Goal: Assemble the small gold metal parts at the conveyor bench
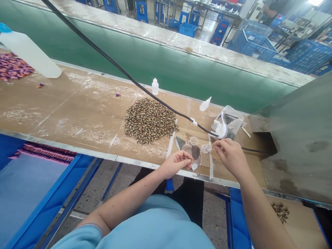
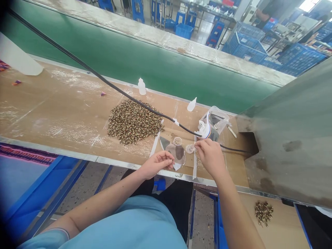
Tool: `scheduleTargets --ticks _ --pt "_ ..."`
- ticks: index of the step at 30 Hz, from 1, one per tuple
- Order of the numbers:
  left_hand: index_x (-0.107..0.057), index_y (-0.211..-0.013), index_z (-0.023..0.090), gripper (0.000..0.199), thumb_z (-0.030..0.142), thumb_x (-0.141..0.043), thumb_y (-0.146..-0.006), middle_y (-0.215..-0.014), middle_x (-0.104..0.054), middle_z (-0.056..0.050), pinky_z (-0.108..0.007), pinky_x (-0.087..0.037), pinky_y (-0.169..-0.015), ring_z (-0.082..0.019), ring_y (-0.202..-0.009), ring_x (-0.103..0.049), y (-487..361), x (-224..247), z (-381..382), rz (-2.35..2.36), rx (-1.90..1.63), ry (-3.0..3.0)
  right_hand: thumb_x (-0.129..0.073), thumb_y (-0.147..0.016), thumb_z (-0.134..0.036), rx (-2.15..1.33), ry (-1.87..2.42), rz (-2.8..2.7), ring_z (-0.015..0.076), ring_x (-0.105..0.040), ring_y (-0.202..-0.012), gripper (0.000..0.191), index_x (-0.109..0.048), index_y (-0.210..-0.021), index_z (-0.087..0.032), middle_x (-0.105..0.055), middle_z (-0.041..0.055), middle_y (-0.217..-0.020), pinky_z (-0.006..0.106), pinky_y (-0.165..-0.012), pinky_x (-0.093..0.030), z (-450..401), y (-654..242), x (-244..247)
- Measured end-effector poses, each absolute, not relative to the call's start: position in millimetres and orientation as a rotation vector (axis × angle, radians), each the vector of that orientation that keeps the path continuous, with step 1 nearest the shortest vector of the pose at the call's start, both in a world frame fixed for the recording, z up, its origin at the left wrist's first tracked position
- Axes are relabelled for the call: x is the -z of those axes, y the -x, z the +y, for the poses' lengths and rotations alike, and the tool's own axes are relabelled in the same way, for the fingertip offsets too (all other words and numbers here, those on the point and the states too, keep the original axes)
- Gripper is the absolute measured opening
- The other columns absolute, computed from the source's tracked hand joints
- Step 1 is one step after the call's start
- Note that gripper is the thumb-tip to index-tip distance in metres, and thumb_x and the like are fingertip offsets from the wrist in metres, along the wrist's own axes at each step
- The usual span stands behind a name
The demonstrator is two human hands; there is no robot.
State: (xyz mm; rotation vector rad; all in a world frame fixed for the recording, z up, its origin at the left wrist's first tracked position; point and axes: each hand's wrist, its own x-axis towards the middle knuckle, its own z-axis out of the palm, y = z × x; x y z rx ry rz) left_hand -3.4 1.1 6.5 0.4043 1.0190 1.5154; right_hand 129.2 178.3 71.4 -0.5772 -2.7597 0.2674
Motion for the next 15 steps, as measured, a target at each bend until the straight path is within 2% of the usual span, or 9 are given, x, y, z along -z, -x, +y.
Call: scheduleTargets --ticks 5,8,12,15 --pt "-0.058 -0.082 0.013 0.036 0.038 -0.076 -0.063 -0.068 -0.063 0.0 -0.022 -0.045 -0.063 -0.007 -0.059 -0.058 3.0 -6.4 0.5 1.028 -1.502 -0.413 -0.062 -0.073 -0.054 -1.245 1.034 -2.236 0.0118 -0.046 -0.059 0.034 -0.06 -0.074 -0.02 -0.055 0.0005 -0.069 0.026 -0.056 -0.036 167.5 -140.7 -64.1" --pt "-0.057 -0.084 0.014 0.037 0.038 -0.076 -0.063 -0.068 -0.063 0.0 -0.022 -0.046 -0.063 -0.007 -0.059 -0.058 2.2 -4.1 0.5 1.027 -1.517 -0.414 -0.072 -0.063 -0.054 -1.735 1.104 -1.852 0.0071 -0.036 -0.051 0.039 -0.058 -0.071 -0.019 -0.045 -0.004 -0.06 0.021 -0.049 -0.031 159.7 -143.5 -59.7" --pt "-0.058 -0.083 0.014 0.036 0.038 -0.076 -0.064 -0.07 -0.063 0.0 -0.022 -0.047 -0.063 -0.008 -0.061 -0.059 1.3 -0.8 0.5 1.031 -1.526 -0.42 -0.078 -0.061 -0.045 -2.071 1.062 -1.516 0.0044 -0.02 -0.047 0.036 -0.053 -0.064 -0.018 -0.03 -0.0076 -0.055 0.019 -0.042 -0.02 151.7 -143.4 -58.5" --pt "-0.058 -0.082 0.014 0.034 0.038 -0.075 -0.065 -0.071 -0.063 0.0 -0.022 -0.047 -0.063 -0.008 -0.062 -0.06 1.3 -0.8 0.1 1.035 -1.526 -0.434 -0.078 -0.063 -0.04 -2.173 1.038 -1.416 0.0045 -0.015 -0.048 0.035 -0.051 -0.062 -0.018 -0.025 -0.0081 -0.055 0.019 -0.042 -0.019 148.6 -143.0 -59.3"
